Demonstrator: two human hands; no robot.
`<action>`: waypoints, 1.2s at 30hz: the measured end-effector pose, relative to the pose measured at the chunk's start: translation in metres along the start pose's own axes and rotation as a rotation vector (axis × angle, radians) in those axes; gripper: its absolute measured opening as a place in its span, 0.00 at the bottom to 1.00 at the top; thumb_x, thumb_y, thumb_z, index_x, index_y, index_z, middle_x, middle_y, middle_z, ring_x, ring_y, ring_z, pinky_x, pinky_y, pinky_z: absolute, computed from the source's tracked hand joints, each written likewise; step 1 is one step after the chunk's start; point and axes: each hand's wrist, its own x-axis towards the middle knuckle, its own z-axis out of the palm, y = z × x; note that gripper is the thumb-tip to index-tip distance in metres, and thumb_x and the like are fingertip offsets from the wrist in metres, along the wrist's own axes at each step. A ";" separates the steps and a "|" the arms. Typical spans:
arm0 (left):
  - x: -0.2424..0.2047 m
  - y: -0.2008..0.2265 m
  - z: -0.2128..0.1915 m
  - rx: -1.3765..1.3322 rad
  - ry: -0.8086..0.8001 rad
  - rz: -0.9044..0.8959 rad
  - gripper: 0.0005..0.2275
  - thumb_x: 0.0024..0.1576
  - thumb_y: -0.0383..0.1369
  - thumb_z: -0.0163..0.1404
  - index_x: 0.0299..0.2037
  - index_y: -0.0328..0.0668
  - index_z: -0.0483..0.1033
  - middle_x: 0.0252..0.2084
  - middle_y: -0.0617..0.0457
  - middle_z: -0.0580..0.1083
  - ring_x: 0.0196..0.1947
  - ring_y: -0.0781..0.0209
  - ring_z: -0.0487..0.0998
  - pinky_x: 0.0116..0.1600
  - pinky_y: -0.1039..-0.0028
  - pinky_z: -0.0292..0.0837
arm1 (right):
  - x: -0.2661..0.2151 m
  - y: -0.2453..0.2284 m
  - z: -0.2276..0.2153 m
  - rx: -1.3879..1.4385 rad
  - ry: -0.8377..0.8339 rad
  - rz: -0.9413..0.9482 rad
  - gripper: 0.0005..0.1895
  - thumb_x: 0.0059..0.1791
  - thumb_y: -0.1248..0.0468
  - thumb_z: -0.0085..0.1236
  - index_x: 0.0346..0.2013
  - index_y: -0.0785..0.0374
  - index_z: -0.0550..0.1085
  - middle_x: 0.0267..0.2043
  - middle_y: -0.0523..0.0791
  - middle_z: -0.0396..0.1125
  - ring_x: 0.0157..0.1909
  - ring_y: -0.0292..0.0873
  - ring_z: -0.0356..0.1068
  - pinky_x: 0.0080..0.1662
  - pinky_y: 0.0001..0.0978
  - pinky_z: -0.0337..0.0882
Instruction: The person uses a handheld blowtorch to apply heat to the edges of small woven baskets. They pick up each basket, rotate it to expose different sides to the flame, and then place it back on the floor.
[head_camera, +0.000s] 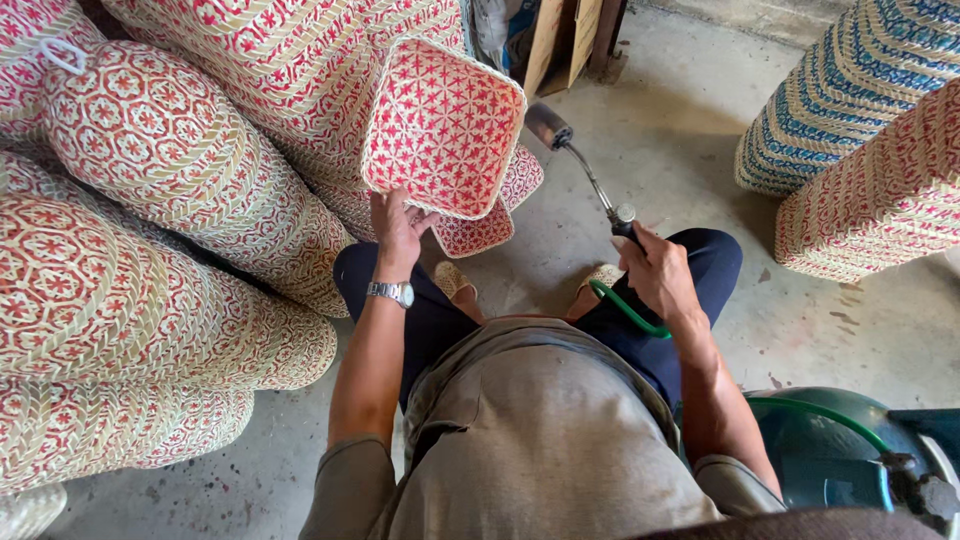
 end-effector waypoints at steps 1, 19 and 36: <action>0.003 0.009 0.000 0.046 0.021 -0.018 0.21 0.57 0.37 0.49 0.58 0.45 0.59 0.55 0.41 0.70 0.49 0.44 0.80 0.43 0.55 0.87 | -0.001 -0.001 -0.001 0.014 -0.006 0.068 0.14 0.55 0.58 0.55 0.43 0.69 0.75 0.22 0.46 0.68 0.20 0.39 0.65 0.26 0.37 0.65; 0.054 0.019 -0.044 0.970 -0.174 0.248 0.19 0.72 0.47 0.44 0.34 0.43 0.68 0.32 0.54 0.62 0.30 0.61 0.65 0.35 0.77 0.60 | 0.051 -0.014 -0.001 0.191 -0.029 0.022 0.18 0.56 0.57 0.59 0.30 0.69 0.69 0.22 0.43 0.64 0.21 0.33 0.61 0.25 0.29 0.63; 0.001 0.010 0.077 1.069 -0.240 1.179 0.19 0.70 0.25 0.47 0.71 0.52 0.66 0.55 0.51 0.62 0.59 0.55 0.69 0.63 0.64 0.77 | 0.095 0.070 0.046 0.838 0.071 0.201 0.16 0.52 0.51 0.59 0.36 0.62 0.70 0.30 0.45 0.73 0.16 0.33 0.62 0.18 0.27 0.62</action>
